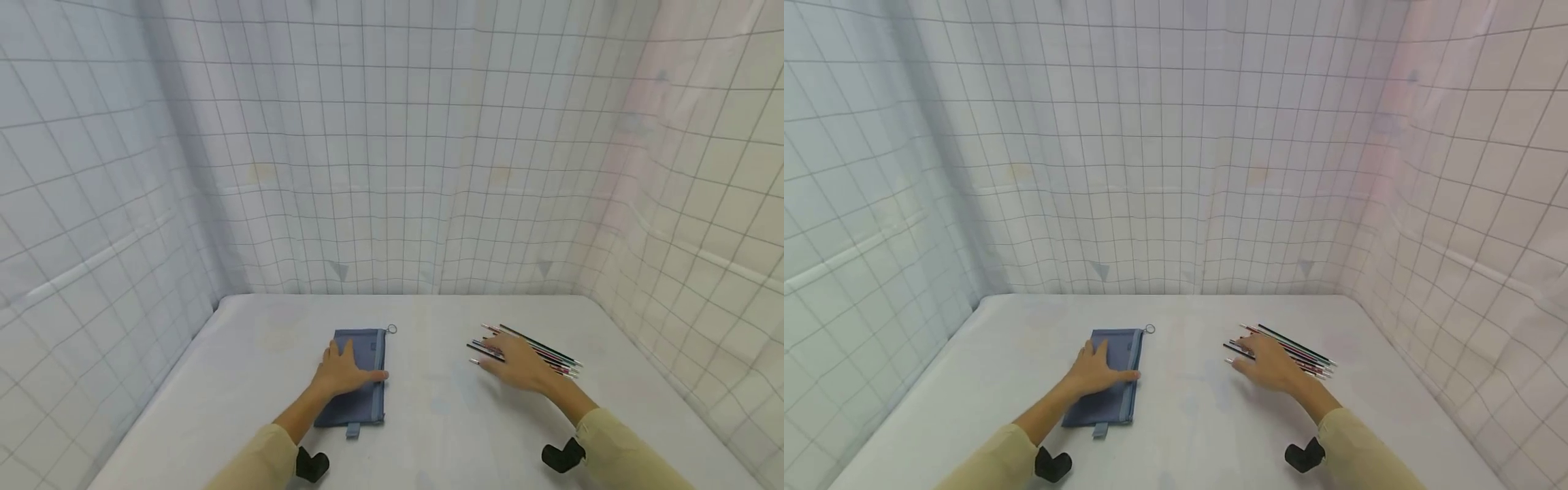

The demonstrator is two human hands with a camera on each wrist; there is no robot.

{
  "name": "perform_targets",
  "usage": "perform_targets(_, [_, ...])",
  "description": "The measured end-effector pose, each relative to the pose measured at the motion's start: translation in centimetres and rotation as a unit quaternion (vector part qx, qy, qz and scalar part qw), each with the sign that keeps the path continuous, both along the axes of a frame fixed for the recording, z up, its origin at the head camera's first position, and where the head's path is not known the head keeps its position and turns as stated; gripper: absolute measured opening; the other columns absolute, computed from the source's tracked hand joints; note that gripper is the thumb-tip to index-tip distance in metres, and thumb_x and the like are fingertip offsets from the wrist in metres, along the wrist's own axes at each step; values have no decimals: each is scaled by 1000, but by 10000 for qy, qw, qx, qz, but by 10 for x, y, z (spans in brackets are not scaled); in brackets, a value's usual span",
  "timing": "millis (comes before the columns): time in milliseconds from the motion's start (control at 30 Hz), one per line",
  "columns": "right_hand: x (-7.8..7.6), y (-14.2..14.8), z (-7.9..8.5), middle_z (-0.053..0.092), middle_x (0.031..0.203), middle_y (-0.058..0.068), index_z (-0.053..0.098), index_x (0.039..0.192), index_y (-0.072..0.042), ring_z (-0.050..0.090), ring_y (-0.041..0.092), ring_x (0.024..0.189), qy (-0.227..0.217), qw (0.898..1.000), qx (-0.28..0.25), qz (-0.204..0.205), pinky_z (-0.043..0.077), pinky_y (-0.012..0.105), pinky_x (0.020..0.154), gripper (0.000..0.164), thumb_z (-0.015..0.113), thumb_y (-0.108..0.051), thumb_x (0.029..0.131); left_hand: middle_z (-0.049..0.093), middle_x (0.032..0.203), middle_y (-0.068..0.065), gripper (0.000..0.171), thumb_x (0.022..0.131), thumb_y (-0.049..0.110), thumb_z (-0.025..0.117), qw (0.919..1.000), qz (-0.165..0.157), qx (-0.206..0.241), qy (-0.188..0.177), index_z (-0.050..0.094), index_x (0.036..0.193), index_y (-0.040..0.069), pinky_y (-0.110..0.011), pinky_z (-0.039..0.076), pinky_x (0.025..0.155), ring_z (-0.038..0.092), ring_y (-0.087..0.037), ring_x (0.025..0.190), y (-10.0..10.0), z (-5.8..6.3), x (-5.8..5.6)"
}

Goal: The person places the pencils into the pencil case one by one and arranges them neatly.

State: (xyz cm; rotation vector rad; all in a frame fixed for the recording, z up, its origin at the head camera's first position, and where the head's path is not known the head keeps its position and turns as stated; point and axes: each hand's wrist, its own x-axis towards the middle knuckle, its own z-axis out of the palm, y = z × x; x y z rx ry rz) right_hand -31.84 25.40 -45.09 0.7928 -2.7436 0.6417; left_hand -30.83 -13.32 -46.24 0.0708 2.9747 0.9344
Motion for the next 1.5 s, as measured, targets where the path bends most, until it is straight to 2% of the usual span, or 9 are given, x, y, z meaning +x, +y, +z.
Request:
perform_targets(100, [3, 7, -6, 71, 108, 6, 72, 120, 1, 66, 23, 98, -188, 9998, -56, -106, 55, 45, 84, 31, 72, -16, 94, 13, 158, -45, 115, 79, 57, 81, 9998, -28, 191, -29, 30, 155, -14, -72, 20, 114, 14, -59, 147, 3, 1, -1])
perform_targets(200, [4, 11, -12, 70, 99, -1, 74, 113, 0, 64, 15, 89, -311, 9994, 127, -110, 55, 37, 77, 23, 73, -6, 91, 13, 158, -46, 109, 80, 51, 79, 9993, 1, 367, -114, 33, 152, -16, -72, 18, 114, 14, -59, 148, 4, 3, -1])
perform_targets(333, [3, 10, -17, 68, 92, -1, 75, 107, 1, 60, 10, 82, -75, 9988, 417, 232, 54, 32, 71, 18, 73, 3, 90, 14, 156, -47, 102, 79, 43, 77, 9983, 89, 564, -152, 36, 148, -20, -72, 21, 113, 15, -61, 146, 0, 5, -2])
perform_targets(467, [1, 7, -20, 71, 92, 1, 77, 104, -1, 62, 11, 83, 152, 9982, 498, 294, 55, 33, 71, 17, 72, 7, 89, 10, 158, -46, 100, 80, 40, 74, 9963, 102, 808, -260, 33, 149, -20, -73, 27, 110, 15, -63, 145, -3, 4, -4])
perform_targets(767, [0, 5, -21, 73, 96, 0, 79, 103, -3, 67, 17, 90, -23, 9984, 566, 11, 57, 38, 77, 20, 69, 8, 90, 9, 159, -45, 99, 79, 38, 71, 9936, 95, 1064, -363, 33, 149, -21, -72, 27, 110, 15, -62, 146, -5, 7, -1])
perform_targets(1000, [-1, 3, -16, 74, 97, 3, 78, 103, -2, 70, 21, 92, 26, 9986, 517, 58, 58, 39, 78, 20, 70, 10, 89, 9, 160, -44, 97, 81, 37, 71, 9924, 91, 1160, -398, 32, 150, -20, -72, 28, 110, 17, -62, 145, -7, 7, -1])
perform_targets(1267, [-11, -4, -3, 74, 95, 2, 79, 104, -2, 68, 18, 88, 1, 9987, 493, 158, 57, 39, 76, 21, 70, 9, 89, 7, 161, -43, 99, 83, 39, 71, 9907, 79, 1263, -495, 30, 151, -20, -72, 26, 111, 17, -62, 145, -9, 6, -1])
perform_targets(1400, [-15, -9, 4, 74, 93, 3, 79, 104, -2, 66, 16, 84, -128, 9984, 524, 163, 56, 37, 73, 19, 72, 5, 88, 7, 160, -44, 101, 82, 41, 71, 9904, 60, 1272, -531, 29, 151, -20, -72, 25, 111, 16, -63, 145, -10, 6, -2])
perform_targets(1500, [-18, -16, 8, 73, 93, 1, 80, 104, -3, 65, 14, 84, -354, 9986, 393, 3, 55, 36, 73, 19, 74, 2, 87, 7, 160, -44, 101, 82, 41, 71, 9906, 48, 1264, -528, 29, 151, -20, -72, 25, 111, 16, -62, 145, -10, 7, -2])
